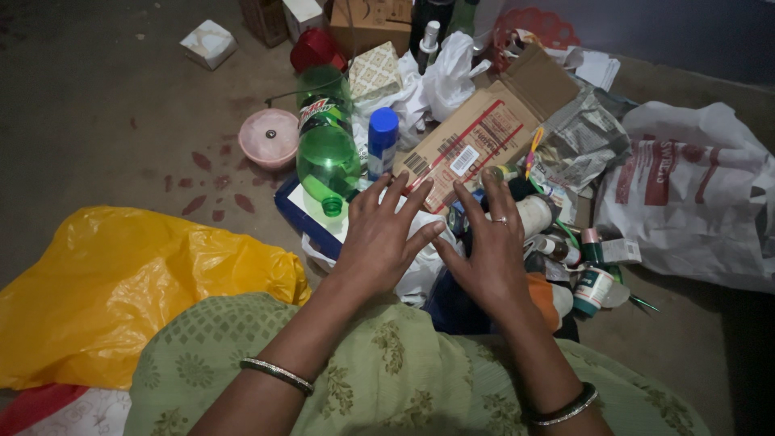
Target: The person sits on the floor and sorts through a pile of miscellaneous items, including bottles, boxes, and fabric. They pick up various objects, inspect them, and place them into a yellow plastic bag or set them aside.
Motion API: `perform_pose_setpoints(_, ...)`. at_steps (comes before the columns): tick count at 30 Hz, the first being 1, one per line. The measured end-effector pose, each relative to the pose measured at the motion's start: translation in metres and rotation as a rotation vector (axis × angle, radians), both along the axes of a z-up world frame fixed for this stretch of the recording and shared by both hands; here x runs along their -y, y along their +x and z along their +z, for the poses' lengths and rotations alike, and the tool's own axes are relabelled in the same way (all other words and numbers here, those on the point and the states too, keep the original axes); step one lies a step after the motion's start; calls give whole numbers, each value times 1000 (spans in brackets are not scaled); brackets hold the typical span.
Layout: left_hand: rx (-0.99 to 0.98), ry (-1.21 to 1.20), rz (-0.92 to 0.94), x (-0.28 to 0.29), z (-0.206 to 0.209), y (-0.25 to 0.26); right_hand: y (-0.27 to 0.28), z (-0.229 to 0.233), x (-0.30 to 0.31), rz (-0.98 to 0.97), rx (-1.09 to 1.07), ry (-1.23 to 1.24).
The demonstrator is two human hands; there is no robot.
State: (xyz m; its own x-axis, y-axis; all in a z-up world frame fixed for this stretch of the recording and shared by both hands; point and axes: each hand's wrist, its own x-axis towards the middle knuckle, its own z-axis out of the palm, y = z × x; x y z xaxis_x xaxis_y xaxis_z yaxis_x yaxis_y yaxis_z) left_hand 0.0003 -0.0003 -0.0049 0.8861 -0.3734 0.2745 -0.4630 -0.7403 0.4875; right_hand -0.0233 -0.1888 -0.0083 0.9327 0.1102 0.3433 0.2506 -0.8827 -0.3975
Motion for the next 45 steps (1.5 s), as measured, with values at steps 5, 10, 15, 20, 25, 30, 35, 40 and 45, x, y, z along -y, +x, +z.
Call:
perform_pose_setpoints(5,-8,-5,-6,0,-1,1,1,-2,2,-28,29,2)
perform_pose_setpoints(10,-11,-5,-4,0,-2,0,1,-4,4,-28,53,11)
perform_pose_setpoints(15,-13,-6,-7,0,-1,0,1,-3,5,-10,47,11)
perform_pose_setpoints(20,-28,1,-6,0,-2,1,5,-3,14,-58,-2,7)
perform_pose_setpoints(25,-21,21,-4,-2,-9,3,8,-5,30,-62,86,30)
perform_pose_setpoints(30,-69,49,-76,-7,-20,8,7,-9,34,-42,68,52)
perform_pose_setpoints(35,-332,214,-156,-8,-33,7,6,-15,27,-26,-113,169)
perform_pose_setpoints(40,-416,374,-162,-11,-49,2,7,-26,14,97,-269,281)
perform_pose_setpoints(45,-476,502,-176,-15,-58,1,9,-41,1,296,-374,222)
